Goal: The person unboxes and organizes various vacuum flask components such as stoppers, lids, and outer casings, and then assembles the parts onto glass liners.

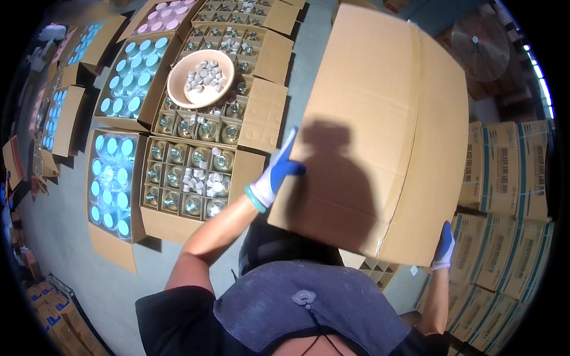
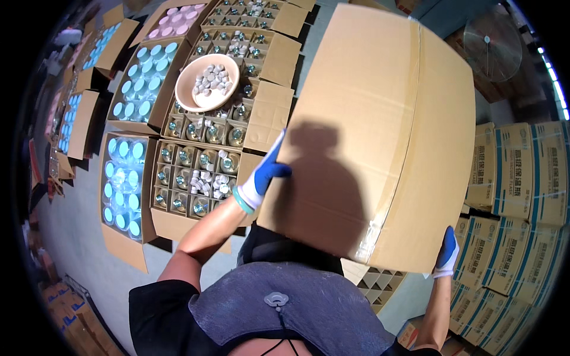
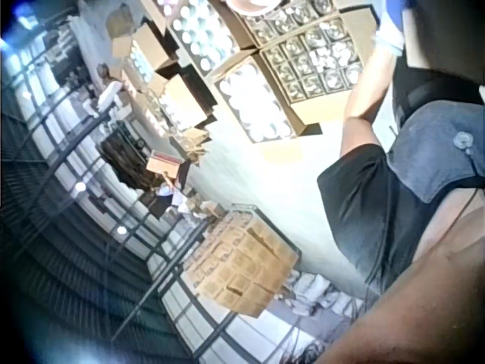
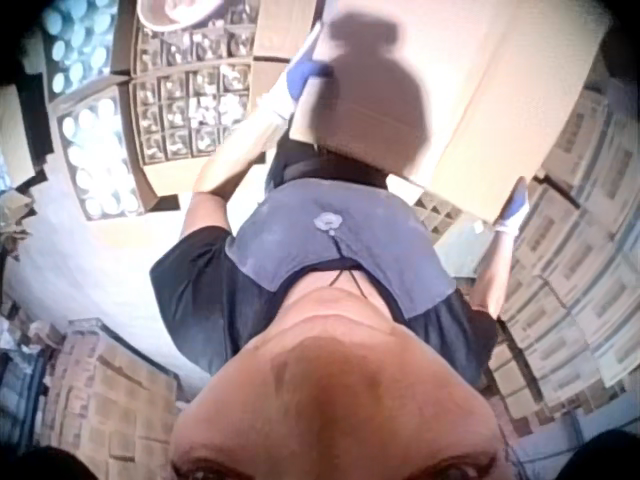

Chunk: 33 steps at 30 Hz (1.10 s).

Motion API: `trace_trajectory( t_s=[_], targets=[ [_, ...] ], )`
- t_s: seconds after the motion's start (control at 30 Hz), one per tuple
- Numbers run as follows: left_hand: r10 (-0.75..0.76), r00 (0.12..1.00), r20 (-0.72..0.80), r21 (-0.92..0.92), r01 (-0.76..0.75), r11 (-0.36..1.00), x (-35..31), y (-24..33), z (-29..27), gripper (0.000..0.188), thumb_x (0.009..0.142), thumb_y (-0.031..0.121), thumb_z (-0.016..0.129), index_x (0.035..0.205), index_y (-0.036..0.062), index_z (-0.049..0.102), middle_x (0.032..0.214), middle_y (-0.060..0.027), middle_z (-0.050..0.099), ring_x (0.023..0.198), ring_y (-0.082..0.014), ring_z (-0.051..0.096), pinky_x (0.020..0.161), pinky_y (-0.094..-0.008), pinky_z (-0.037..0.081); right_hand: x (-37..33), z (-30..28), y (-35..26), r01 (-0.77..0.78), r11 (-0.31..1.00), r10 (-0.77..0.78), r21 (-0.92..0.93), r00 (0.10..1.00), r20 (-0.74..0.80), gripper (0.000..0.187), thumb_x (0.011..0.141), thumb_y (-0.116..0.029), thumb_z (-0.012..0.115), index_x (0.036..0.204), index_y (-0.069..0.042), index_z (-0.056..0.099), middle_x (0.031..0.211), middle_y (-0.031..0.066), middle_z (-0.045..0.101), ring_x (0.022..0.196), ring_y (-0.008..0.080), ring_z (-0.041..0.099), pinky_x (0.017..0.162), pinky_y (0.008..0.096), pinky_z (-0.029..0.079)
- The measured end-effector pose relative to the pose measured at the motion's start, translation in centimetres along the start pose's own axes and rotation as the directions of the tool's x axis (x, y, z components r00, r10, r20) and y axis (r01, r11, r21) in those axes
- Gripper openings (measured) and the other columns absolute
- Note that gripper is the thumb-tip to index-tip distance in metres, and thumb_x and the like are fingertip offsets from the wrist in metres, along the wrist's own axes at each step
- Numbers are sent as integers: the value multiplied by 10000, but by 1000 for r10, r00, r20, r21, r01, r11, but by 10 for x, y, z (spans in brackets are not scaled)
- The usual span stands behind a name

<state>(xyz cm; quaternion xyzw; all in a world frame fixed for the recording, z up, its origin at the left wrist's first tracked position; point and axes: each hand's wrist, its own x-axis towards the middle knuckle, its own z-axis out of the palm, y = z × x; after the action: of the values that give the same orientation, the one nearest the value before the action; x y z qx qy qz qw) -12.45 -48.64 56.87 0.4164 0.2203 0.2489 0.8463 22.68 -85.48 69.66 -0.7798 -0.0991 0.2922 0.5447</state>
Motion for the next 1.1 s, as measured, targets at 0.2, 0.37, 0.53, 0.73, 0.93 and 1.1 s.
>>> trace_trajectory(
  t_s=[0.2,0.37,0.53,0.73,0.93,1.1],
  targets=[
    [275,961,-40,328,-247,912,174,14,-75,1046,785,300,775,1548,-14,131,1574,-135,278,1438,-203,267,1167,-327,227,211,84,-1,30,995,-34,95,998,49,436,970,-317,612,1203,51,620,1096,91,681,949,185,660,832,297,531],
    [179,967,-180,254,-130,959,367,-53,-204,929,789,73,753,1517,-56,191,1586,-178,249,1473,-233,201,1174,-313,213,494,178,132,79,996,-75,-35,993,95,434,951,-291,636,1199,65,636,1134,61,659,998,156,613,906,293,484],
    [83,916,-394,341,62,938,466,-181,-330,834,827,61,715,1496,-55,231,1495,-188,387,1361,-244,379,1134,-309,284,648,281,268,-163,968,195,-192,967,163,403,951,-288,618,1172,49,638,1119,75,662,984,161,599,899,301,470],
    [-139,661,-737,113,324,939,420,-289,-353,830,893,326,701,1455,-93,257,1372,-194,503,1276,-264,477,1114,-338,330,624,310,366,-139,945,214,-296,948,235,265,925,-291,612,846,-40,649,816,33,632,707,125,517,628,318,434],
    [38,583,-812,384,483,787,464,-316,-380,920,857,491,679,1487,-44,275,1469,-259,407,1360,-363,406,1125,-401,334,666,286,393,-469,857,498,-214,861,107,236,921,-242,564,856,-31,648,810,68,634,767,167,532,720,349,436],
    [139,574,-807,555,656,511,528,-276,-378,938,854,532,665,1506,-6,260,1521,-264,320,1405,-400,323,1150,-491,249,696,385,308,19,978,-1,-209,996,88,282,966,-160,496,1122,9,659,1261,172,599,1161,250,565,997,370,440]
  ],
)
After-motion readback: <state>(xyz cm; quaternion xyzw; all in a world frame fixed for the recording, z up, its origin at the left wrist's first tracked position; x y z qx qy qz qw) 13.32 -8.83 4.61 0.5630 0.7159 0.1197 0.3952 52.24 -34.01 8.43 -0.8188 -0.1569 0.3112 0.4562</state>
